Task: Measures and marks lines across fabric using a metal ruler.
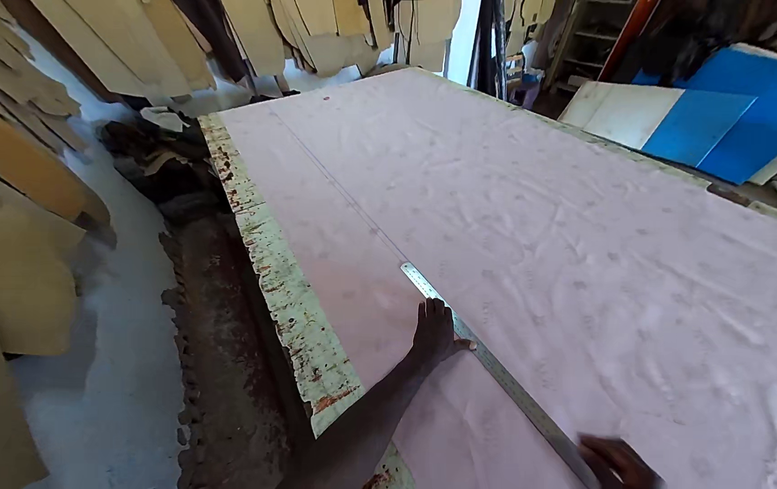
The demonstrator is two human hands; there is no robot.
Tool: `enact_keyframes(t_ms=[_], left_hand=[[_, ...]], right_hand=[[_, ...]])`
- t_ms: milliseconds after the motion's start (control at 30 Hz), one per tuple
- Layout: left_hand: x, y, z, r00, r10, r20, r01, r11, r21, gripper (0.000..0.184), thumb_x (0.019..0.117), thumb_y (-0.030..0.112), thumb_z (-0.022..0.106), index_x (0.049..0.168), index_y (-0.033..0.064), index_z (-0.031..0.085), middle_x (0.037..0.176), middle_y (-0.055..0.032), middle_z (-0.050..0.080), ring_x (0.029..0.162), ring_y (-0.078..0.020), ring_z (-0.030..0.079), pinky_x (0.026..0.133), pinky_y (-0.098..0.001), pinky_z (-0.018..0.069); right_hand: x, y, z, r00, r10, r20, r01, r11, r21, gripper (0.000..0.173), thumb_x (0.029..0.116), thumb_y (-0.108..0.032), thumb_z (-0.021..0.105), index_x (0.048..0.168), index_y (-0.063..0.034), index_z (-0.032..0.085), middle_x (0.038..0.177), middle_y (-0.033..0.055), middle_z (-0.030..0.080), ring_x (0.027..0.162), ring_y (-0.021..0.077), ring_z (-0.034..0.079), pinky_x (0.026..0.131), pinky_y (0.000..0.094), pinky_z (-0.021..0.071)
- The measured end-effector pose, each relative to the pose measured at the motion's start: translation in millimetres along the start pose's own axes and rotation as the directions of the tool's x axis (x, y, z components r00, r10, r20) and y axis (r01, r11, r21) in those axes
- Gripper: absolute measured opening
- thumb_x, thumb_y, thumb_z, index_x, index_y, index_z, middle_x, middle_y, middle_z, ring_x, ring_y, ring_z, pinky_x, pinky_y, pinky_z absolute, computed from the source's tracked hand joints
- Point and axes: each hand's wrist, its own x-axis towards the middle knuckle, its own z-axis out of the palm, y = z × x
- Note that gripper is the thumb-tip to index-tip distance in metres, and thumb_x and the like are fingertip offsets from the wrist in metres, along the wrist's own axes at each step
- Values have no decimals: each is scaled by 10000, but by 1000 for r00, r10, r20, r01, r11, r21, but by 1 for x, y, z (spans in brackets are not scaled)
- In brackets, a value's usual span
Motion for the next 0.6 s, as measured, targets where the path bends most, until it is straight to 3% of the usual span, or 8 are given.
enact_keyframes(t_ms=[33, 100, 233, 300, 433, 600], left_hand=[[0, 0, 1, 1000, -7, 6, 8, 1000, -21, 1155, 726, 894, 590, 1403, -40, 529, 1541, -255, 403, 1488, -413, 317, 1234, -592, 229], [1, -1, 1, 999, -15, 41, 18, 998, -67, 1151, 747, 869, 599, 1446, -39, 493, 1592, -258, 344, 1522, -413, 260, 1247, -594, 182], [1, -4, 14, 1000, -11, -4, 11, 995, -97, 1070, 817, 784, 598, 1480, -44, 461, 1622, -257, 327, 1545, -404, 236, 1245, -614, 171], [-1, -4, 17, 1000, -20, -10, 19, 994, -111, 1119, 814, 816, 556, 1528, -33, 409, 1651, -238, 287, 1562, -386, 201, 1242, -627, 140], [-5, -6, 18, 1000, -12, 22, 15, 992, -126, 1130, 830, 837, 496, 1551, -25, 377, 1686, -232, 197, 1585, -386, 95, 1252, -632, 76], [-7, -7, 23, 999, -12, -37, 8, 994, -109, 1203, 798, 906, 444, 1554, -27, 374, 1673, -234, 236, 1576, -393, 142, 1254, -623, 98]], right_hand=[[41, -11, 30, 993, -109, 42, 109, 994, 9, 176, 922, -126, 694, 1031, -2, 755, 995, 112, 729, 902, 172, 721, 834, 359, 628], [122, -45, 87, 974, -173, 148, 169, 985, 40, 153, 920, -160, 712, 1021, -58, 763, 964, 47, 741, 851, 136, 723, 803, 357, 632], [254, -94, 194, 915, -246, 320, 242, 969, 54, 103, 926, -127, 725, 996, -66, 771, 944, 62, 740, 842, 169, 711, 815, 417, 606], [299, -106, 240, 897, -246, 366, 252, 967, 31, 117, 939, -133, 705, 998, -60, 774, 939, 82, 751, 865, 197, 716, 837, 455, 585], [344, -117, 293, 915, -177, 364, 219, 973, -77, 142, 949, -164, 660, 1008, -93, 768, 935, 81, 735, 869, 227, 704, 805, 495, 574], [360, -123, 299, 878, -136, 459, 259, 942, -216, 139, 946, -201, 667, 992, -120, 771, 901, 70, 739, 853, 246, 707, 774, 536, 565]])
